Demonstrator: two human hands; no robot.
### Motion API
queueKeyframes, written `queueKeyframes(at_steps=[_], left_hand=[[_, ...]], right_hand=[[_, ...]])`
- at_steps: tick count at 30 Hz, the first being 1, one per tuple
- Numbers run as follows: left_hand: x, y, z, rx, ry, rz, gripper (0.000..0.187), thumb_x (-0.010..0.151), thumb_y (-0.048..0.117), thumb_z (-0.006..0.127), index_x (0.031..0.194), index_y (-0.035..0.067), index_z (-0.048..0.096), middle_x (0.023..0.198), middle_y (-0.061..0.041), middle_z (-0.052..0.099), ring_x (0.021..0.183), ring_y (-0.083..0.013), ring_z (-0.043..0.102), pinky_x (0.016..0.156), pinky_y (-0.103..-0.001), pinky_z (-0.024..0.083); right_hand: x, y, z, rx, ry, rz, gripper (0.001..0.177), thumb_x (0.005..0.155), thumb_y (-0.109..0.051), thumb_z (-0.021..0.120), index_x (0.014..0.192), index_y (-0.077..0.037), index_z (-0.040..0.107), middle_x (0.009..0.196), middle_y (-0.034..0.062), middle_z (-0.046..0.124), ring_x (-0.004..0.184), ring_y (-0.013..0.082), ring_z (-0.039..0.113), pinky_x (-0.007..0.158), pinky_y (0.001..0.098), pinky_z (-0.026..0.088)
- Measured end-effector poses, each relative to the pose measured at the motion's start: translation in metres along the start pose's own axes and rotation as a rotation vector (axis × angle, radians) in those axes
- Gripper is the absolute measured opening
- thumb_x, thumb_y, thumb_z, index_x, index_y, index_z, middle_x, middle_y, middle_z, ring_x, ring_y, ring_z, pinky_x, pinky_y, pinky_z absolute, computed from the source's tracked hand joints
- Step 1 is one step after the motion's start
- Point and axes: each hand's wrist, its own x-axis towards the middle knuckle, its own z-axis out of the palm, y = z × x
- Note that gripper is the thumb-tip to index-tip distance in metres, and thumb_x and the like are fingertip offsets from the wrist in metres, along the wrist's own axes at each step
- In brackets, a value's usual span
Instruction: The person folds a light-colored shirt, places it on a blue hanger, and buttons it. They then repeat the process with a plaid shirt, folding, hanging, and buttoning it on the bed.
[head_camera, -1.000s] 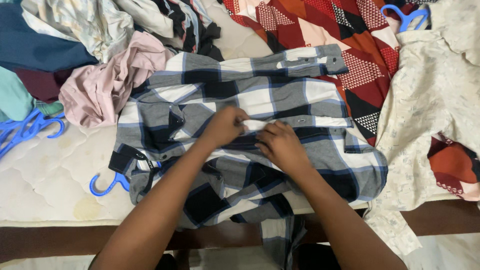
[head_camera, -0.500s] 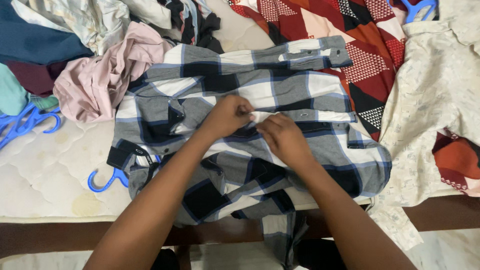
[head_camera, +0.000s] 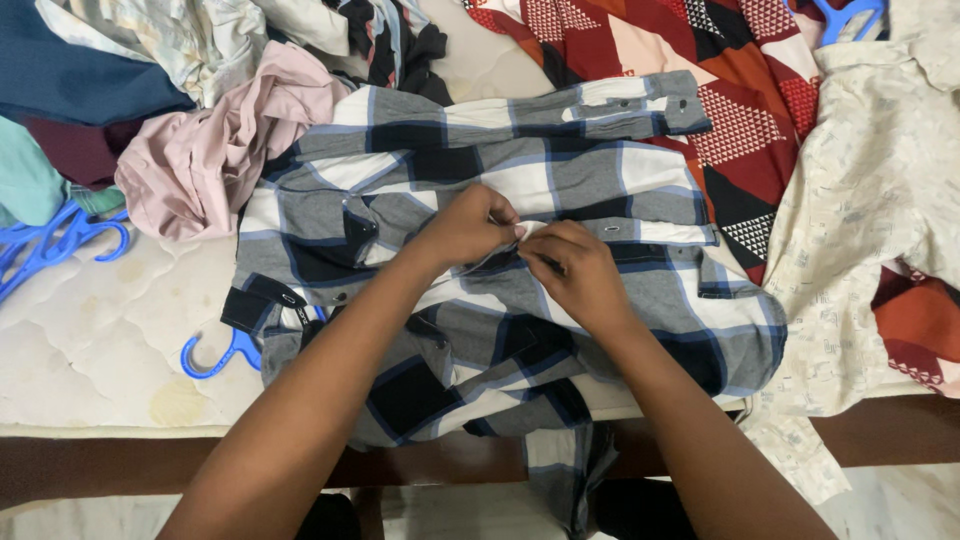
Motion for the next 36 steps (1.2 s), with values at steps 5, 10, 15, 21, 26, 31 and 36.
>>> queueKeyframes(at_steps=[5,10,15,21,26,31,36], left_hand=[[-0.008,0.025,-0.007,-0.031,0.015,-0.174,0.022,0.086,0.020,0.076,0.087,-0.002,0.075,0.075,-0.012,0.073,0.063,-0.0196,0.065,0.060,-0.035,0.051],[-0.015,0.036,-0.013,-0.006,0.054,-0.189,0.024,0.083,0.021,0.078,0.083,-0.003,0.074,0.073,-0.010,0.072,0.061,-0.0186,0.065,0.058,-0.035,0.052],[-0.014,0.020,-0.007,0.071,0.065,-0.036,0.026,0.081,0.022,0.081,0.081,-0.003,0.076,0.076,-0.011,0.074,0.068,-0.0170,0.070,0.066,-0.032,0.056],[-0.013,0.016,-0.003,0.036,0.023,-0.016,0.020,0.089,0.020,0.075,0.087,-0.001,0.078,0.077,-0.009,0.076,0.072,-0.0133,0.069,0.071,-0.031,0.055],[-0.016,0.020,-0.006,0.001,-0.011,-0.114,0.019,0.092,0.016,0.070,0.092,-0.001,0.076,0.075,-0.008,0.072,0.069,-0.0128,0.063,0.066,-0.030,0.051],[-0.014,0.013,-0.007,-0.076,-0.057,-0.055,0.014,0.091,0.003,0.064,0.098,-0.001,0.075,0.085,-0.005,0.074,0.078,-0.0101,0.066,0.071,-0.028,0.054],[-0.015,0.016,-0.011,-0.038,-0.078,-0.045,0.013,0.085,0.001,0.074,0.098,0.000,0.075,0.088,-0.004,0.076,0.082,-0.0119,0.071,0.076,-0.028,0.057]], right_hand=[[-0.001,0.001,0.000,-0.152,-0.002,0.049,0.014,0.083,-0.004,0.076,0.097,-0.001,0.076,0.099,0.0106,0.072,0.092,0.0282,0.069,0.081,0.0391,0.057],[-0.001,-0.003,0.001,-0.241,-0.032,0.110,0.010,0.083,-0.003,0.076,0.093,-0.002,0.075,0.097,0.0105,0.072,0.093,0.0293,0.069,0.082,0.0398,0.057],[0.002,-0.014,-0.001,-0.007,-0.131,-0.008,0.017,0.081,-0.004,0.077,0.098,-0.002,0.075,0.101,0.0102,0.072,0.091,0.0274,0.071,0.079,0.0375,0.058],[0.004,-0.009,-0.003,-0.008,-0.039,0.045,0.016,0.085,-0.005,0.076,0.100,-0.001,0.075,0.103,0.0104,0.073,0.094,0.0281,0.070,0.080,0.0378,0.057],[0.004,-0.005,-0.001,-0.002,-0.048,0.076,0.015,0.085,-0.005,0.075,0.100,-0.001,0.075,0.103,0.0107,0.073,0.094,0.0278,0.070,0.080,0.0376,0.057],[0.004,-0.006,-0.002,-0.002,-0.019,0.041,0.013,0.086,-0.004,0.074,0.099,-0.001,0.075,0.103,0.0102,0.073,0.094,0.0272,0.070,0.081,0.0371,0.057],[0.007,-0.010,-0.003,-0.009,-0.039,0.120,0.014,0.089,-0.007,0.075,0.103,-0.002,0.073,0.096,0.0095,0.072,0.086,0.0249,0.069,0.074,0.0371,0.056]])
